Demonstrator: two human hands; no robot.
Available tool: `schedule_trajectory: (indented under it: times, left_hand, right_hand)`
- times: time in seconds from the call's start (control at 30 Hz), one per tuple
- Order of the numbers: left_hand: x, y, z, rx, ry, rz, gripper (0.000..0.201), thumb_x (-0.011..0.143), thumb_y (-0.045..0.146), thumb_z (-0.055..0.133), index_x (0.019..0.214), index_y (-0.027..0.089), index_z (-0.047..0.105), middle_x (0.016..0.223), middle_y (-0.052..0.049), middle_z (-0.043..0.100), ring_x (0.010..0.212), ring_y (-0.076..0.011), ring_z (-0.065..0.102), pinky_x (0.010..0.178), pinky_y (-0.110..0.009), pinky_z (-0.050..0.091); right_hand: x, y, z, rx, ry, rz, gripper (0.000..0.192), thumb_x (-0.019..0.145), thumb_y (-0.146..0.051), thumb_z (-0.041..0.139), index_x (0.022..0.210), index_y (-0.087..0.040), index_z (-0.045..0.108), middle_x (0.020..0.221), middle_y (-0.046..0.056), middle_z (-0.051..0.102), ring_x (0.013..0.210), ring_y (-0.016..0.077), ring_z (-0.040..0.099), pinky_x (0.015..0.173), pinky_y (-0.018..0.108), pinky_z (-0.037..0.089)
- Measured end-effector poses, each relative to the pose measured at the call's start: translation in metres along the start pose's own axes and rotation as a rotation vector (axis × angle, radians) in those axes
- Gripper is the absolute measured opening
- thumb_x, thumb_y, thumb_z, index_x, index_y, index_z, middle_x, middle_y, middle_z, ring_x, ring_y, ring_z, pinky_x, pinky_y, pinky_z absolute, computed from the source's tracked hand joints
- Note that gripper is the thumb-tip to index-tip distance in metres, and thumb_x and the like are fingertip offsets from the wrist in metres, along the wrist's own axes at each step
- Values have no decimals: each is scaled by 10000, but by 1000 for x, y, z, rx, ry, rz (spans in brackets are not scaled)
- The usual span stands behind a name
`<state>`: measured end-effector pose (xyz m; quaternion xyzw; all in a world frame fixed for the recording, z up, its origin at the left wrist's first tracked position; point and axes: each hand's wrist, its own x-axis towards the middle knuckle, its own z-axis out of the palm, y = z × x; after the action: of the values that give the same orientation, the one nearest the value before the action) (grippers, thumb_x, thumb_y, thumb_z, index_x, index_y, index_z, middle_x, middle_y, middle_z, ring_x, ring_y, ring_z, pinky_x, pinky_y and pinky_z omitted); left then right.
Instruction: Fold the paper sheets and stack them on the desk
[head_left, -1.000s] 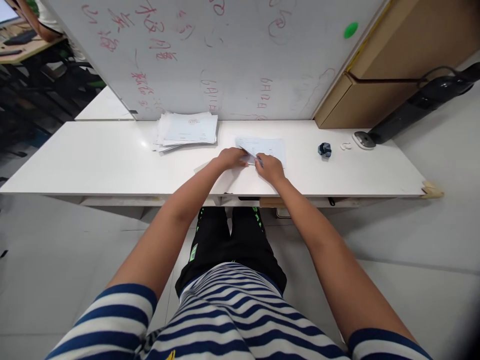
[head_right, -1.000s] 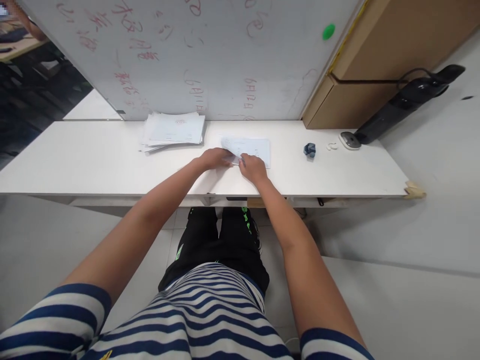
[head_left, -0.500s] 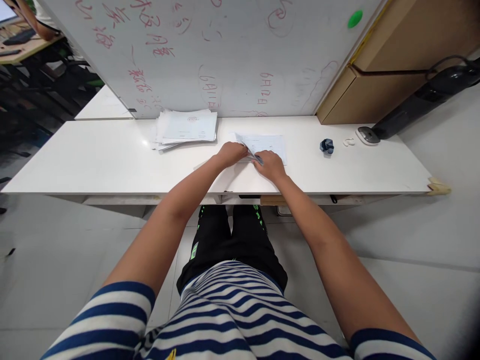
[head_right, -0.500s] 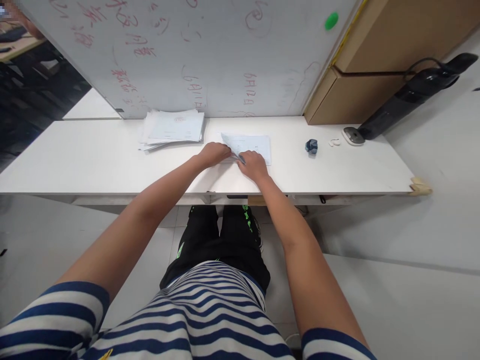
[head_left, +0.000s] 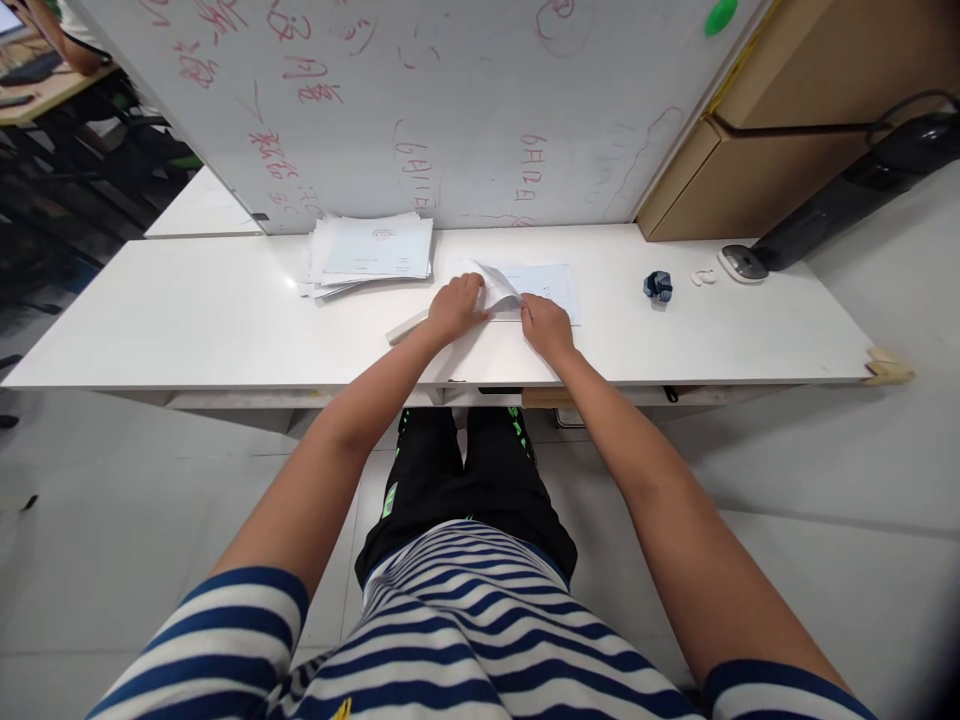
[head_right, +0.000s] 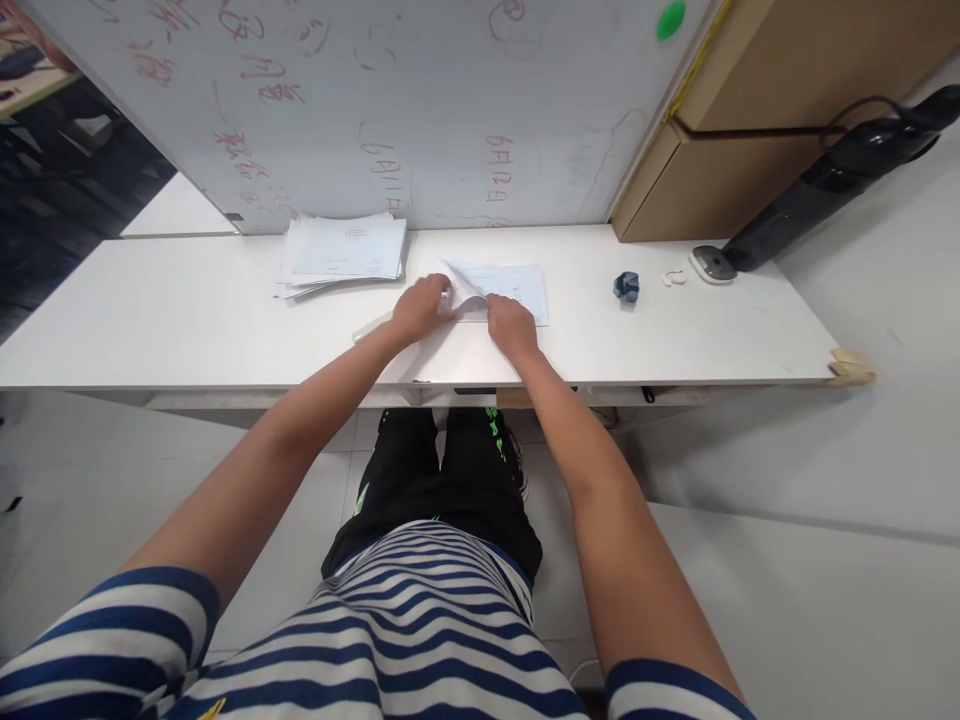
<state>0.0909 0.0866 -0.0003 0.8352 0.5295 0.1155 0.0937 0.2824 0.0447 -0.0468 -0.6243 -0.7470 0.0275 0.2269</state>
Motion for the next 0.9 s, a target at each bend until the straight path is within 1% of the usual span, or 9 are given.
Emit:
schedule_trajectory:
  times: [0.03,0.1,0.13,0.2,0.37,0.5,0.6,0.73,0.9]
  left_hand:
    - [2,-1,-1,-5,-79,-10,672,834,450,652,1398,214,372,1278,-153,588,1155,-342,548,902,-425,444]
    - [7,-5,-4,-10,-208,-48,892,812,469,660,1515,231,165,1293,-140,602,1136,-325,578,875,-396,459]
    - [9,-6,-6,-9,-248,-63,965,806,487,655,1538,237,77,1302,-134,605,1141,-318,584,878,-385,457]
    - [12,-10,-8,-5,-288,-76,1043,789,526,653,1550,242,-3,1317,-124,608,1156,-308,586,898,-368,446]
    - [17,-13,-6,19,-247,-67,1098,753,527,689,1559,220,11,1294,-130,631,1140,-316,596,929,-384,422]
    - [18,-13,-3,41,-205,-22,1057,764,479,702,1559,184,71,1172,-124,691,1139,-328,598,1016,-429,335]
    - [18,-14,-1,36,-179,10,1048,769,460,711,1557,180,80,1106,-103,717,1137,-316,601,1047,-433,283]
    - [19,-16,2,25,-154,34,1041,769,458,719,1554,197,88,1128,-87,719,1129,-297,605,1041,-415,288]
    - [18,-17,4,27,-142,22,1015,777,465,709,1554,202,112,1122,-86,720,1137,-307,602,1037,-434,297]
  right_hand:
    - [0,-1,-1,3,5,1,415,958,-209,284,1222,-112,589,1087,158,686,961,295,589,771,380,438]
    - [0,-1,-1,10,12,1,411,952,-204,289,1208,-116,598,1069,153,692,941,289,596,756,373,443]
    - [0,-2,-2,12,13,1,410,950,-201,290,1203,-118,601,1064,149,694,934,285,598,751,370,444]
    - [0,-2,-2,18,15,5,408,948,-199,292,1203,-121,601,1071,144,694,940,281,602,755,368,445]
    - [0,2,2,38,52,9,412,961,-235,279,1194,-129,601,1049,146,693,925,277,607,759,371,439]
    - [1,6,5,65,75,49,428,983,-298,249,1175,-147,601,950,130,697,840,261,608,721,360,429]
    - [1,7,7,89,74,96,458,1000,-345,215,1193,-139,577,902,130,689,799,257,606,707,361,423]
    - [2,7,6,130,58,136,481,1010,-396,201,1203,-134,556,851,121,672,767,245,605,698,356,420]
    - [1,5,5,102,66,124,497,1011,-406,185,1179,-138,568,815,108,667,747,236,599,669,336,416]
